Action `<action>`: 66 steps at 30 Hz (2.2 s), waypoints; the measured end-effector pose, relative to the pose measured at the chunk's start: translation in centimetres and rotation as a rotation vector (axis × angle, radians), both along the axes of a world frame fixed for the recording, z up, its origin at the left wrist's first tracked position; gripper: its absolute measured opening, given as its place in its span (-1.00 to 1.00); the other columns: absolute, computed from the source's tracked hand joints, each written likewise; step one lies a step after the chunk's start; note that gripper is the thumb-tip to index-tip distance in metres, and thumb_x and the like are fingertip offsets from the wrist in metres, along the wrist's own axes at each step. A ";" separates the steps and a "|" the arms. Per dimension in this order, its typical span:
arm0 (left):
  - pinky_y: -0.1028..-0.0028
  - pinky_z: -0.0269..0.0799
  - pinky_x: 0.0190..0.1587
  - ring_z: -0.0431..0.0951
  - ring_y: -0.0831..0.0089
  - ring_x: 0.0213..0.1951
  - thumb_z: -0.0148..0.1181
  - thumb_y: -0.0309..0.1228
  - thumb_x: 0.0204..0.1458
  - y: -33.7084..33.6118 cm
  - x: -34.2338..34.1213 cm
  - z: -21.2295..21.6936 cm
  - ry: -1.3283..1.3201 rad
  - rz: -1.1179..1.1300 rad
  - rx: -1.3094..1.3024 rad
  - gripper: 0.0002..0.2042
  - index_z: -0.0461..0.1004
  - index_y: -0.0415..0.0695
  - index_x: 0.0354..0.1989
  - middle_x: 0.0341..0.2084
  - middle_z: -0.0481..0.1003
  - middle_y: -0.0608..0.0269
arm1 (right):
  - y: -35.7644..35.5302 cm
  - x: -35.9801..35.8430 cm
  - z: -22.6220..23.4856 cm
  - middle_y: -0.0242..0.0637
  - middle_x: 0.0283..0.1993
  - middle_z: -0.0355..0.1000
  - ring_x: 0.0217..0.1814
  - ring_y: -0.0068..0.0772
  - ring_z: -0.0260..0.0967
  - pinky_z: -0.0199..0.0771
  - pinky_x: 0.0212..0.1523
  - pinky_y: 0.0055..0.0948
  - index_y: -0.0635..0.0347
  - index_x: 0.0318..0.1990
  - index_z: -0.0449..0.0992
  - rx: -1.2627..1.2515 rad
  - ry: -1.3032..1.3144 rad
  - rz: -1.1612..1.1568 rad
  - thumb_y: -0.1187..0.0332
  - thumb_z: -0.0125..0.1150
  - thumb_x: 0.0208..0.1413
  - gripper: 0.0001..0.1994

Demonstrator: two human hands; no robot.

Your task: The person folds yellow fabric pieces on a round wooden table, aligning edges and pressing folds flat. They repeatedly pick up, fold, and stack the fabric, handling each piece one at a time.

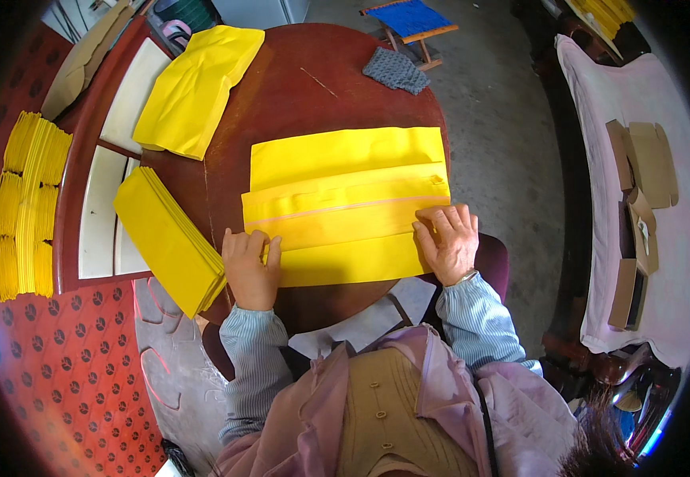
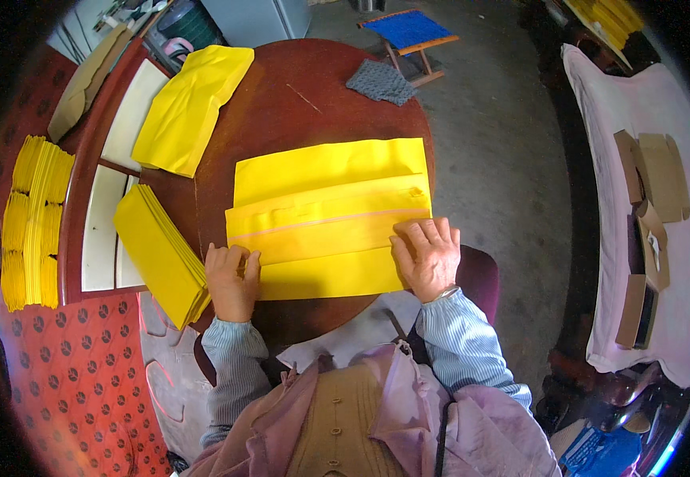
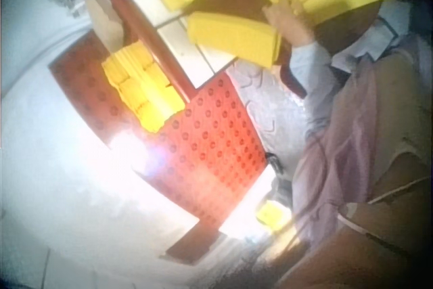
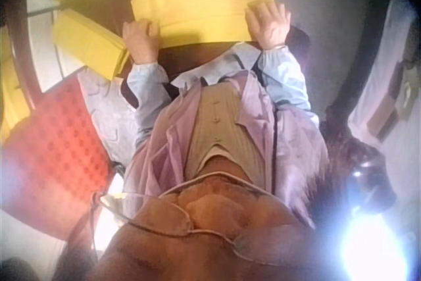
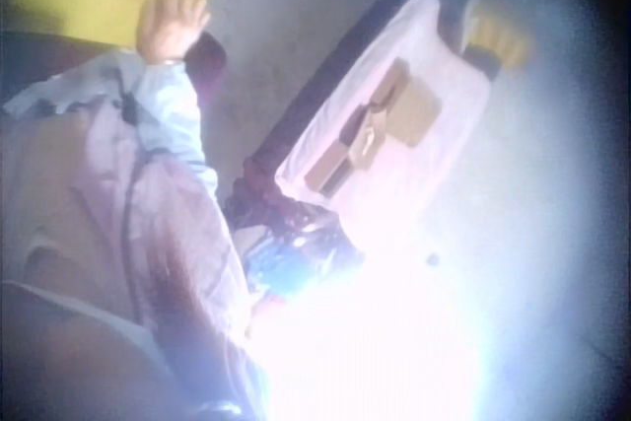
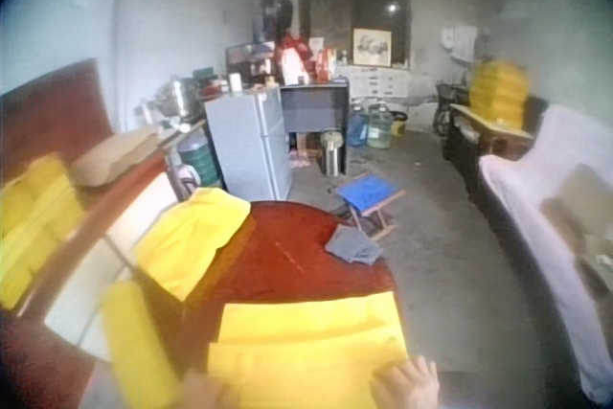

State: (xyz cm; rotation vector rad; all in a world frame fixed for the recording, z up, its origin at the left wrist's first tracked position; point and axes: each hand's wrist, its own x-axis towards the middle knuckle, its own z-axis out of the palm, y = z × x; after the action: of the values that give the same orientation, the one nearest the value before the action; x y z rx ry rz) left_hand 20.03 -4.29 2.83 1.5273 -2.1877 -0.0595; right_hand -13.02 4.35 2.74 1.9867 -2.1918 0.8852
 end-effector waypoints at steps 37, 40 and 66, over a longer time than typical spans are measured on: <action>-0.17 -0.21 0.56 -0.20 -0.30 0.59 0.28 0.09 0.18 -1.2 -7.8 -4.4 -0.147 0.114 0.099 -0.11 0.05 0.00 0.60 0.55 -0.12 -0.43 | -1.4 -2.5 0.0 -0.08 -0.18 0.63 -0.20 -0.19 0.53 0.38 -0.05 -0.16 0.24 0.27 0.55 0.191 -0.057 -0.118 0.18 0.35 0.20 -0.48; -0.18 -0.20 0.56 -0.19 -0.31 0.59 0.30 0.11 0.17 -1.1 -7.8 -4.3 -0.157 0.111 0.092 -0.10 0.05 -0.02 0.60 0.55 -0.11 -0.43 | -1.7 -2.9 0.0 -0.16 -0.31 0.60 -0.40 -0.26 0.46 0.39 -0.14 -0.21 0.23 0.26 0.58 0.154 -0.046 -0.115 0.17 0.39 0.22 -0.49; -0.24 -0.10 0.51 -0.10 -0.35 0.57 0.34 0.15 0.12 -1.2 -6.2 -5.2 -0.074 0.084 -0.076 -0.03 0.09 -0.21 0.56 0.53 -0.05 -0.44 | -4.4 2.5 -1.9 -0.07 0.71 -0.15 0.78 -0.16 -0.35 -0.43 0.71 -0.12 0.15 0.62 -0.04 0.402 0.206 0.066 -0.35 0.03 0.29 -0.02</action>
State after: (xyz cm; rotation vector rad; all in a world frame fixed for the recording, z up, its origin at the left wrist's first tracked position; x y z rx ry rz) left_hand 13.80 -5.51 -2.38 1.5998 -2.1543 0.1076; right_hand -10.49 -0.07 0.85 2.2046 -2.3342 0.2357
